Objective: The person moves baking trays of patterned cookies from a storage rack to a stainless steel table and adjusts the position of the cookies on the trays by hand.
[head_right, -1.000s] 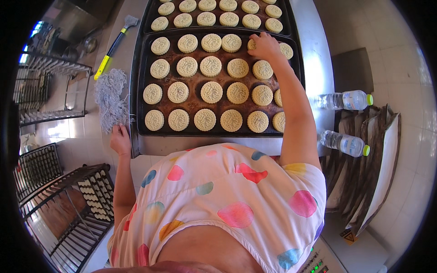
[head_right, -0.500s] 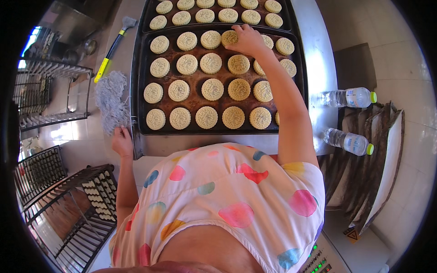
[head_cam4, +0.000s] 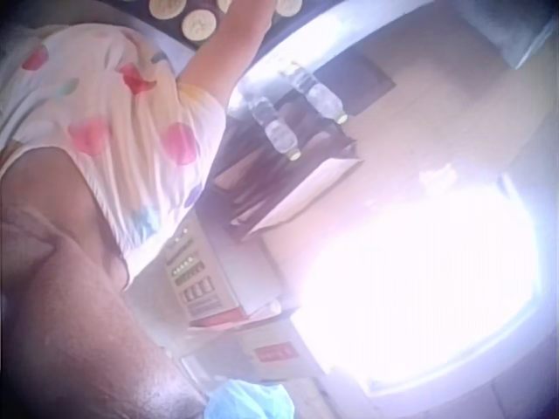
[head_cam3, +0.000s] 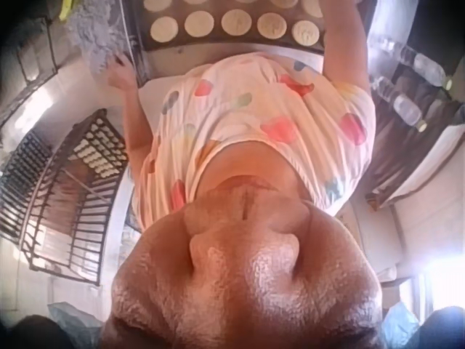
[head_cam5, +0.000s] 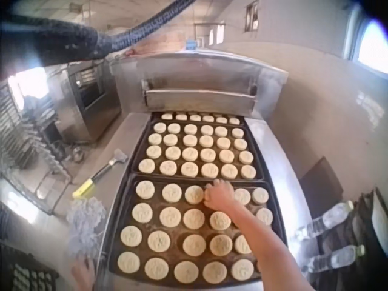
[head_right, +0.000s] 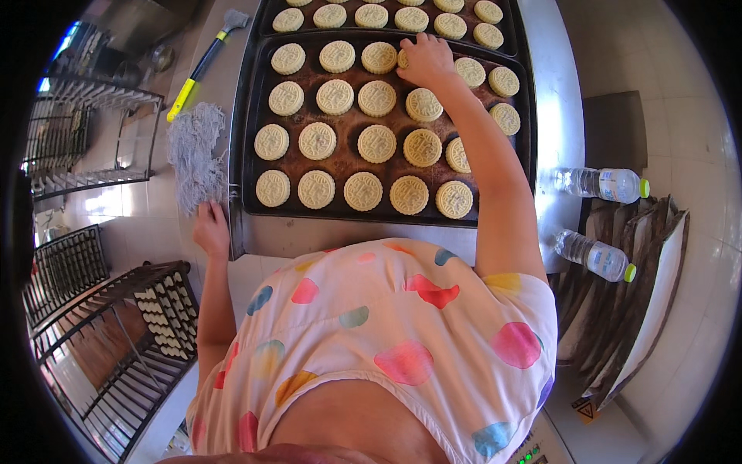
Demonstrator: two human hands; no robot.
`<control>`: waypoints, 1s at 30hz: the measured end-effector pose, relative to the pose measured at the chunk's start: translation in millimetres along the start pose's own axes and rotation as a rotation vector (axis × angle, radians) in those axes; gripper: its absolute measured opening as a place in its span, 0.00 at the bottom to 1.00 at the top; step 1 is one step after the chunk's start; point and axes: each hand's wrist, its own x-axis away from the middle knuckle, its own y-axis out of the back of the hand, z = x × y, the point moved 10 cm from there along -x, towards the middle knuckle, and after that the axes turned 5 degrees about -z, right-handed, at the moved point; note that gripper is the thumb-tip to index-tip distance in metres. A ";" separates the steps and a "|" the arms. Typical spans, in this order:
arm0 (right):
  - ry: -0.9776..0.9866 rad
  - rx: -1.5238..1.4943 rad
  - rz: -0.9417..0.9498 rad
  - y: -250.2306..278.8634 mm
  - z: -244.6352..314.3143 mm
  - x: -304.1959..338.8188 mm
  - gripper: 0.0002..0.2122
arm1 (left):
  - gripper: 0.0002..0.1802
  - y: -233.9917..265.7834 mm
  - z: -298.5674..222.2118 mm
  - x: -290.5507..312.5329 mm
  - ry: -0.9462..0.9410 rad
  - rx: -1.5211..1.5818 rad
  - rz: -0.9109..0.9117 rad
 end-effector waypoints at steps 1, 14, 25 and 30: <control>-0.004 0.038 -0.017 2.1 0.2 1.9 0.25 | 0.14 2.3 -2.8 0.2 -0.014 0.009 -0.017; -0.087 -0.037 0.058 -16.6 -23.9 11.9 0.31 | 0.14 -5.0 -0.4 -3.7 -0.015 0.001 0.023; -0.218 -0.028 -0.058 -4.2 -35.3 13.1 0.28 | 0.15 -1.0 -2.3 -2.0 -0.024 -0.011 0.005; -0.174 -0.113 -0.235 28.0 -29.3 16.2 0.25 | 0.15 -2.3 -2.7 -2.8 -0.022 -0.016 0.020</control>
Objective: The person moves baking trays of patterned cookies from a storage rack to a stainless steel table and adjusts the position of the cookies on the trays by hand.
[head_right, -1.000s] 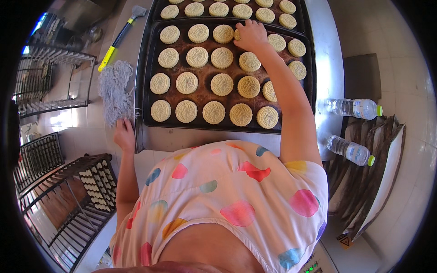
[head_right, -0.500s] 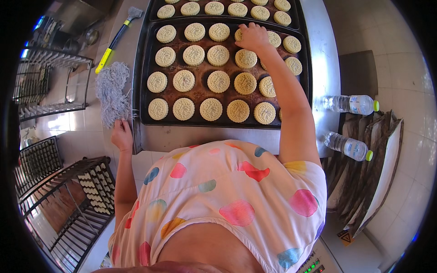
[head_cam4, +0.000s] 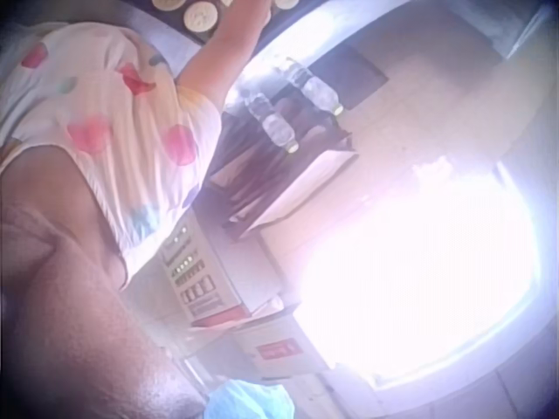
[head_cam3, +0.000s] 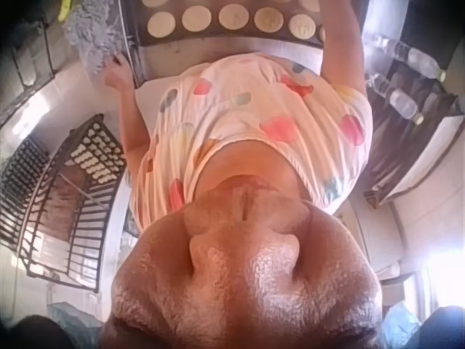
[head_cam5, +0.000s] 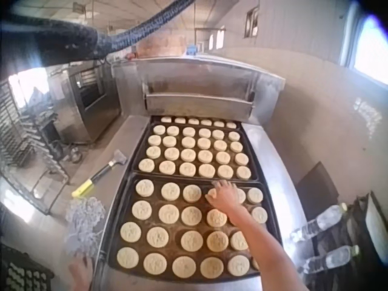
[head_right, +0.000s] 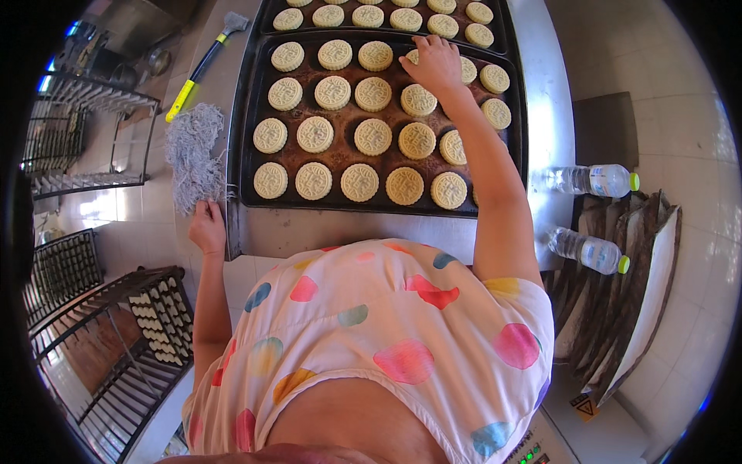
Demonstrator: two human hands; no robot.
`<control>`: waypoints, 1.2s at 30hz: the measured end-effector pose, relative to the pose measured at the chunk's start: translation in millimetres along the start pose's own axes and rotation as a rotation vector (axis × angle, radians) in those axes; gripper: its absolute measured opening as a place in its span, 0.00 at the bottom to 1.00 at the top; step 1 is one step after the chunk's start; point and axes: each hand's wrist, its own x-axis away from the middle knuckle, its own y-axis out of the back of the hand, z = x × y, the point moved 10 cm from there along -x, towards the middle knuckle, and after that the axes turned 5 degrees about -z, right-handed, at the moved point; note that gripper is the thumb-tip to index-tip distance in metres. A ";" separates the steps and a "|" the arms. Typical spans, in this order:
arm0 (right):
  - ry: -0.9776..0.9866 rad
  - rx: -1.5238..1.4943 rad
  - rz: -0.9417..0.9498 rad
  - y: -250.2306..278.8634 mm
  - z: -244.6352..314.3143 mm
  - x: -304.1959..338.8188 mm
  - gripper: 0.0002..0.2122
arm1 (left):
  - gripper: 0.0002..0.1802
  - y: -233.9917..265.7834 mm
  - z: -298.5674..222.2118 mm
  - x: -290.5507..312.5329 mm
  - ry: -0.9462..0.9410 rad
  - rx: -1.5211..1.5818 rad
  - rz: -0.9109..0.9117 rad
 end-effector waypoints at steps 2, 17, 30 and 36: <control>0.009 -0.064 -0.109 22.2 4.8 6.4 0.20 | 0.15 -0.7 0.3 0.8 0.005 0.003 -0.004; -0.245 -0.132 -0.065 52.6 -92.0 54.2 0.16 | 0.15 -7.2 5.1 0.0 0.007 -0.012 0.014; -0.345 -0.272 0.024 52.5 -82.9 101.6 0.14 | 0.15 -5.7 6.0 7.5 0.006 -0.026 0.041; -0.303 -0.295 -0.036 82.4 -54.0 113.1 0.12 | 0.15 -5.9 6.3 4.9 0.007 -0.011 0.031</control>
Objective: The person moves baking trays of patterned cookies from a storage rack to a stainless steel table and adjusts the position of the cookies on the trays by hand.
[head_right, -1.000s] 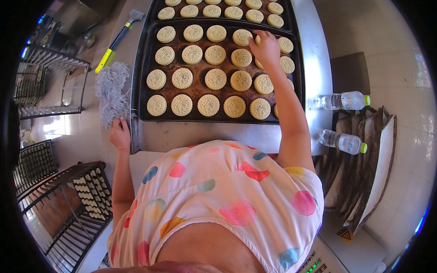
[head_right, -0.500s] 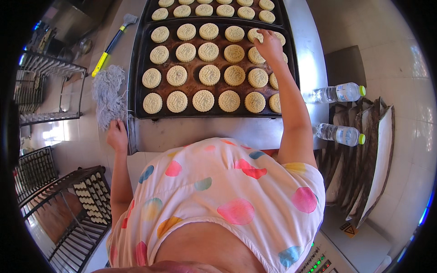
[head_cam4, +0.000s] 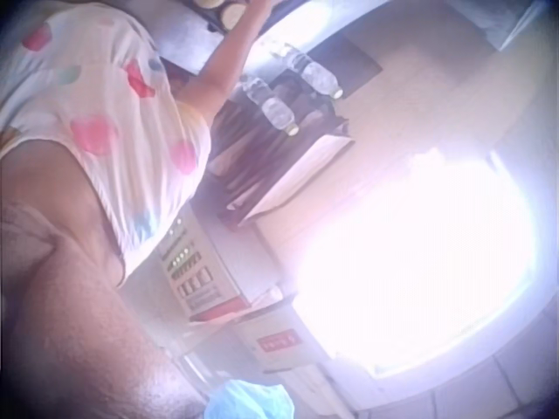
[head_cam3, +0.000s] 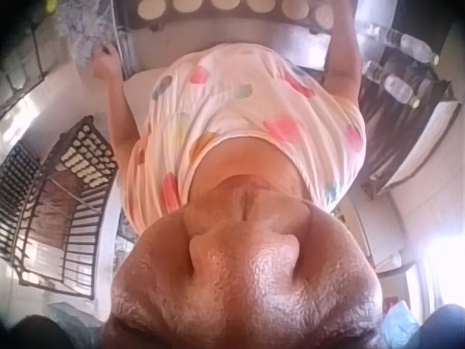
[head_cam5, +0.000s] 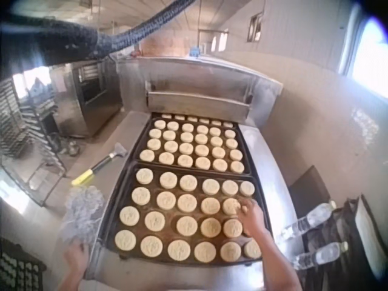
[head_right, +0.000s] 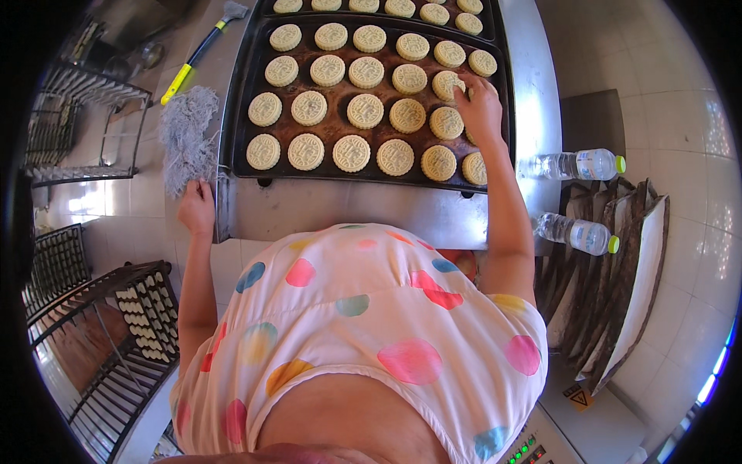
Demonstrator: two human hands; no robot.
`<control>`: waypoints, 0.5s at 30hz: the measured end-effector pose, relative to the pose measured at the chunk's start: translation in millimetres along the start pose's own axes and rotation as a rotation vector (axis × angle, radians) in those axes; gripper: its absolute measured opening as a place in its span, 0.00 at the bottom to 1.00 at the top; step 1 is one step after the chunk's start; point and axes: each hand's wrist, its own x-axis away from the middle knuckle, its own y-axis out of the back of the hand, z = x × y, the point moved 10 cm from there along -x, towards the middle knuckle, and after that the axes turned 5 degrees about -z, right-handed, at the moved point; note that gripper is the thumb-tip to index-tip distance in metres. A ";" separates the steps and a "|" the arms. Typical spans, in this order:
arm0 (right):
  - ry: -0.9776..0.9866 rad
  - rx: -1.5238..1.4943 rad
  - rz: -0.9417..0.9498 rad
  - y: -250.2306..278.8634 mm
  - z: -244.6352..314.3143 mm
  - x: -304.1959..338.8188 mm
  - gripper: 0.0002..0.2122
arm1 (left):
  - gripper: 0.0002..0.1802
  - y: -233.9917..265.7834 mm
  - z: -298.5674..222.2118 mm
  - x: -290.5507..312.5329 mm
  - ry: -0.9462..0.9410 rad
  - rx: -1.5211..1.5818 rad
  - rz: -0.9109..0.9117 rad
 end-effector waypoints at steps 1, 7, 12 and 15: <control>0.048 -0.023 -0.001 -2.0 11.0 -0.6 0.12 | 0.15 0.4 -0.9 -1.4 -0.002 0.001 -0.006; 0.262 -0.120 0.038 -30.7 90.5 1.4 0.12 | 0.14 0.5 4.3 3.9 0.016 0.017 0.001; 0.339 0.000 0.191 -89.2 137.6 -7.5 0.17 | 0.14 2.0 2.7 4.8 -0.015 0.059 -0.025; 0.382 0.140 0.302 -129.3 171.7 -14.8 0.21 | 0.14 3.1 7.6 9.1 -0.018 0.068 -0.032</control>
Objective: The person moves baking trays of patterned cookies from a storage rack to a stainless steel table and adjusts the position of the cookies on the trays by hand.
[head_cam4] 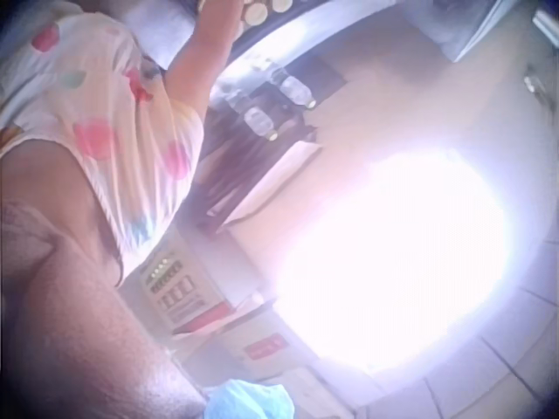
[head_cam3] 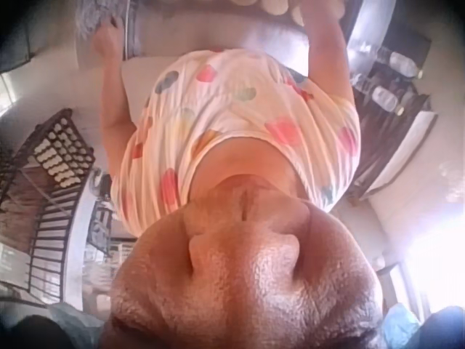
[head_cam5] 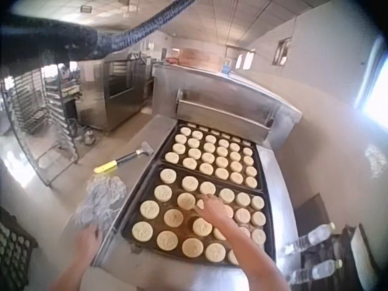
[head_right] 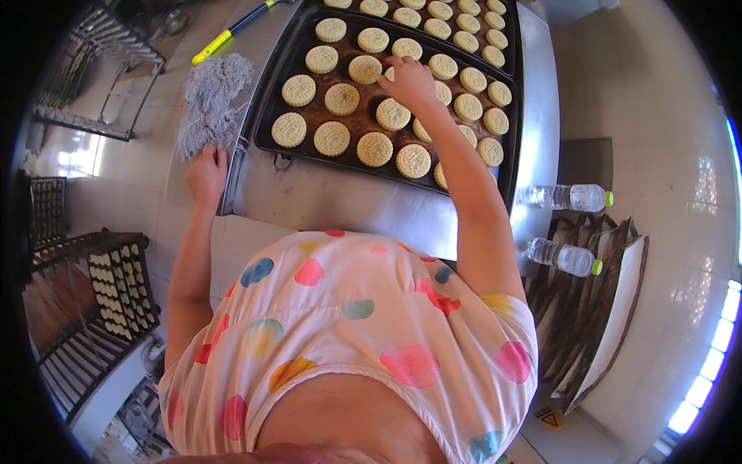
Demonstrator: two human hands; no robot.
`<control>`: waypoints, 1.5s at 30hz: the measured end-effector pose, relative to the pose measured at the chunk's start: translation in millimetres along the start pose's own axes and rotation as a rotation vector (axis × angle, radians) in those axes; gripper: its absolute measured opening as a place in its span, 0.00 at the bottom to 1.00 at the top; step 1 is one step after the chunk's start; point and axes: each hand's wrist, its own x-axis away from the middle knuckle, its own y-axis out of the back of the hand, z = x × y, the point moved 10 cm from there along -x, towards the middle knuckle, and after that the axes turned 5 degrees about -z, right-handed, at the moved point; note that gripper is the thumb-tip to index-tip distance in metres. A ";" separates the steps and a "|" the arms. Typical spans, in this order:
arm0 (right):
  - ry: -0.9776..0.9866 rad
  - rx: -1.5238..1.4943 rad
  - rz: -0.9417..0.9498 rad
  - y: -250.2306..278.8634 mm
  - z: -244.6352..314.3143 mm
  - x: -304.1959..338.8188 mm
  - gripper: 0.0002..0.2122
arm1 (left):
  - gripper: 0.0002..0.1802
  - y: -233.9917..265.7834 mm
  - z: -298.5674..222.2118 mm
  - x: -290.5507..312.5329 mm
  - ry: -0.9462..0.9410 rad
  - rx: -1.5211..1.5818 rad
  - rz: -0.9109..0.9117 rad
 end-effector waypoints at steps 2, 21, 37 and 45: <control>-0.028 0.088 0.130 -24.8 7.6 -18.1 0.28 | 0.13 2.0 -0.7 0.0 0.003 -0.006 0.009; -0.105 0.289 0.366 -80.8 30.7 -54.5 0.31 | 0.11 0.4 -0.7 -3.6 -0.031 0.081 -0.043; -0.214 -0.230 -0.199 42.2 -30.9 62.1 0.15 | 0.14 -5.7 -1.7 -5.2 -0.071 0.063 -0.040; -0.840 -0.802 -0.121 33.7 -95.8 277.3 0.11 | 0.16 5.3 -25.1 -2.0 -0.278 0.205 -0.101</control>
